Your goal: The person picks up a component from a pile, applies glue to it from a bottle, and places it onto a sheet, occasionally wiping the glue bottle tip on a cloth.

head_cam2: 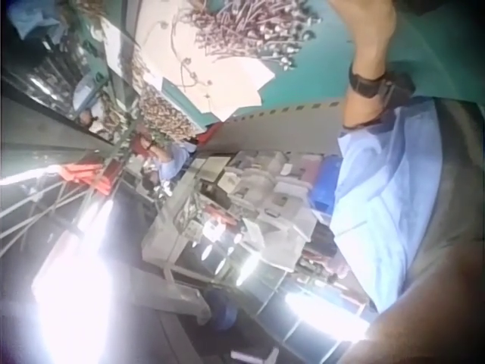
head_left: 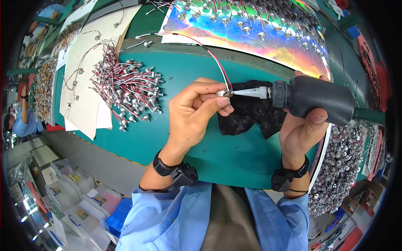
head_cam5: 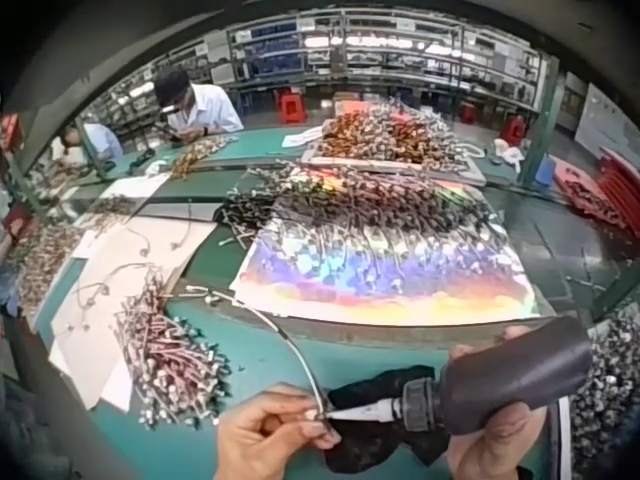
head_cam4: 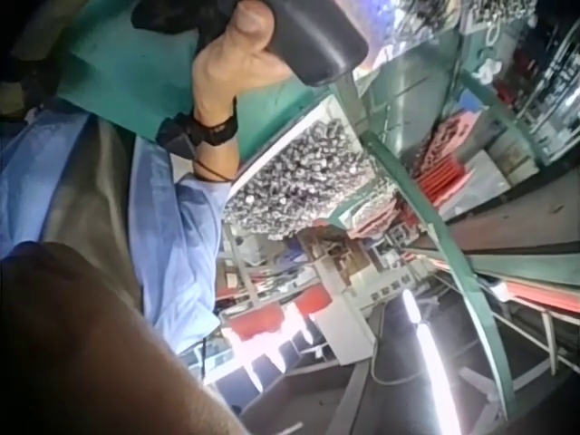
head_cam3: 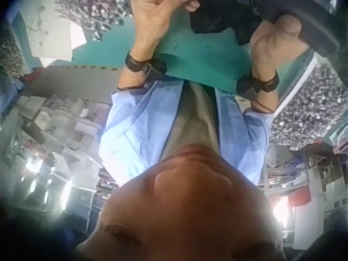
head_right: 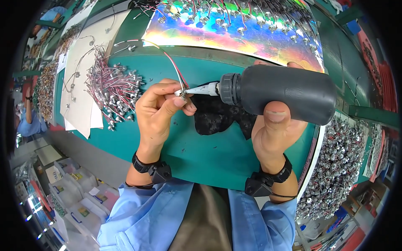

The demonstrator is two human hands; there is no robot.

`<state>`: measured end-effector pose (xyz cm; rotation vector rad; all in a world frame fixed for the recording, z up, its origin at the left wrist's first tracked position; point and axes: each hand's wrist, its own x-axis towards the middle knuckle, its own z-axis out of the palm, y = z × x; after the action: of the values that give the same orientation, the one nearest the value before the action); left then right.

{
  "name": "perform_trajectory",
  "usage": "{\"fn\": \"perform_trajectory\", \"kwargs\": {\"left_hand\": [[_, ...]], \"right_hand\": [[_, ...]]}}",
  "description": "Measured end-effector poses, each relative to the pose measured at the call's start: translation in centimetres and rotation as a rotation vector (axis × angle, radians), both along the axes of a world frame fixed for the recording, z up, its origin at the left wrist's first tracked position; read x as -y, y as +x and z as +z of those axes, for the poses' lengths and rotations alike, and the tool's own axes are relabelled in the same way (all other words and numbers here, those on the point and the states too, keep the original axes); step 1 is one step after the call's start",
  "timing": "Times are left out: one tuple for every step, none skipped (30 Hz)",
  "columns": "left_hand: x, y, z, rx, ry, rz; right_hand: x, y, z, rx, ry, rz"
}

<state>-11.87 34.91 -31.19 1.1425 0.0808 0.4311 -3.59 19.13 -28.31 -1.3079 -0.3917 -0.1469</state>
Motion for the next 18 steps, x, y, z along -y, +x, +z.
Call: {"fn": "perform_trajectory", "kwargs": {"left_hand": [[0.01,0.0,0.01,-0.002,0.004,0.003],[0.0,-0.01,0.02,-0.004,0.008,0.007],[-0.01,-0.02,0.03,-0.006,0.012,0.011],[-0.02,-0.03,0.03,-0.007,0.011,0.011],[-0.02,-0.02,0.02,-0.011,0.015,0.011],[-0.03,-0.01,0.01,-0.014,0.02,0.011],[-0.02,-0.01,-0.02,-0.017,0.024,0.011],[-0.03,-0.01,-0.05,-0.019,0.023,0.011],[-0.05,-0.03,-0.09,-0.019,0.028,0.01],[-0.08,-0.04,-0.12,-0.02,0.033,0.008],[-0.1,-0.04,-0.15,-0.021,0.039,0.007],[-0.09,-0.04,-0.18,-0.022,0.037,0.006],[-0.07,-0.03,-0.19,-0.017,0.037,0.007],[-0.06,-0.01,-0.19,-0.013,0.037,0.008],[-0.05,0.0,-0.18,-0.008,0.037,0.009],[-0.03,0.01,-0.16,-0.008,0.036,0.007],[-0.06,0.0,-0.16,-0.007,0.037,0.01],[-0.08,0.0,-0.16,-0.006,0.039,0.012]], "right_hand": [[-0.03,-0.02,-0.02,0.006,0.001,-0.011],[-0.06,-0.03,-0.06,0.005,0.001,-0.011],[-0.08,-0.04,-0.09,-0.001,0.004,-0.012],[-0.1,-0.04,-0.13,-0.006,0.008,-0.014],[-0.11,-0.05,-0.16,-0.011,0.011,-0.015],[-0.1,-0.02,-0.2,-0.012,0.011,-0.015],[-0.05,0.02,-0.25,-0.01,0.007,-0.014],[0.0,0.08,-0.3,-0.008,0.004,-0.013],[0.02,0.11,-0.34,-0.006,0.001,-0.011],[-0.01,0.13,-0.35,-0.007,0.0,-0.011],[-0.07,0.13,-0.34,-0.01,0.0,-0.012],[-0.09,0.1,-0.31,-0.013,-0.001,-0.015],[-0.09,0.09,-0.29,-0.016,-0.001,-0.018],[-0.1,0.08,-0.29,-0.017,-0.002,-0.019],[-0.1,0.09,-0.29,-0.013,-0.001,-0.017],[-0.09,0.09,-0.28,-0.009,0.001,-0.014],[-0.12,0.1,-0.33,-0.007,0.003,-0.01],[-0.12,0.1,-0.37,-0.009,0.002,-0.01]]}}
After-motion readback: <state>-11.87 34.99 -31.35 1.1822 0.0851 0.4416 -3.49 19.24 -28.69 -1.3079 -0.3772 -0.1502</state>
